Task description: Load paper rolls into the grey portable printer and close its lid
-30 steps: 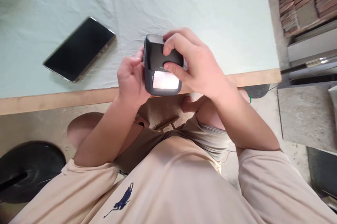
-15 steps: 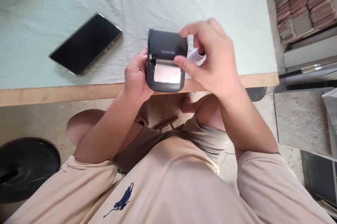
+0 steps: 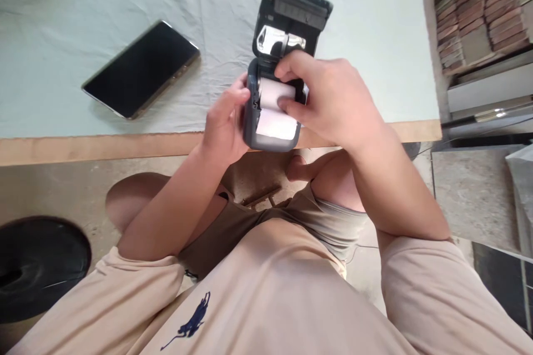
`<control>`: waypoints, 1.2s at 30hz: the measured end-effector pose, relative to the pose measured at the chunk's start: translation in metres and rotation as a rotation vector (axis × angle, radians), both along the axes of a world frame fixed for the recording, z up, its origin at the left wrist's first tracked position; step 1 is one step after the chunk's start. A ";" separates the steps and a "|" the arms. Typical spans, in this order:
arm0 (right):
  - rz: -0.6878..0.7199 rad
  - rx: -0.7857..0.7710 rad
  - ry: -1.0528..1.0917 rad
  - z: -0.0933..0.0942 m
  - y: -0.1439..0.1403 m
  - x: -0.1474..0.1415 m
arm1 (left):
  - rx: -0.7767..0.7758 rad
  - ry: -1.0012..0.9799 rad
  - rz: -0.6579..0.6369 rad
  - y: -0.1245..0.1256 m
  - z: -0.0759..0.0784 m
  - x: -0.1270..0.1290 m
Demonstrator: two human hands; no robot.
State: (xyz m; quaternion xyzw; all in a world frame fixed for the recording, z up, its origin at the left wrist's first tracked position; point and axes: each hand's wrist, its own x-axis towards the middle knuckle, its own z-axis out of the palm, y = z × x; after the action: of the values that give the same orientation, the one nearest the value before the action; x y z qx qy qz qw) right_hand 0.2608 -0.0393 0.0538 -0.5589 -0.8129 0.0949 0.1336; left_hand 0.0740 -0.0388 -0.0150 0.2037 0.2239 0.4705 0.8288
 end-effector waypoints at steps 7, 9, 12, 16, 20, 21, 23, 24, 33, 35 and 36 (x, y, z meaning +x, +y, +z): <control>-0.070 -0.133 -0.156 0.019 0.007 -0.013 | -0.012 0.042 -0.029 0.000 0.000 0.002; -0.097 -0.181 0.087 0.023 0.000 -0.010 | -0.018 0.020 -0.010 -0.001 0.000 0.002; -0.215 -0.147 0.684 0.018 -0.007 0.007 | -0.025 -0.001 0.006 0.000 -0.001 0.002; -0.452 -0.034 1.162 -0.021 0.002 0.049 | -0.030 -0.006 0.003 0.003 -0.006 0.001; -0.588 -0.012 1.130 -0.062 0.012 0.084 | -0.043 -0.009 -0.023 0.006 -0.010 0.000; -0.595 0.010 1.112 -0.068 0.013 0.090 | -0.040 -0.003 -0.024 0.006 -0.011 0.001; -0.557 0.073 1.012 -0.076 0.016 0.098 | -0.024 0.008 -0.031 0.007 -0.013 0.001; -0.522 0.115 0.917 -0.080 0.018 0.101 | -0.018 0.015 -0.035 0.007 -0.013 0.001; -0.432 0.300 0.473 -0.104 0.017 0.106 | -0.027 0.054 -0.029 0.005 -0.004 -0.001; -0.433 0.416 0.467 -0.098 0.006 0.100 | -0.023 0.040 -0.019 0.004 -0.002 -0.001; -0.420 0.466 0.468 -0.095 0.000 0.095 | -0.025 0.030 -0.013 0.004 -0.002 -0.001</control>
State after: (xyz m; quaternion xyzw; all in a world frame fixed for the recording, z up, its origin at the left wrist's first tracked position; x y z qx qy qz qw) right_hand 0.3555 -0.0396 -0.0413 -0.6312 -0.6280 0.0029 0.4551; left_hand 0.0732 -0.0348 -0.0166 0.2020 0.2408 0.4593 0.8308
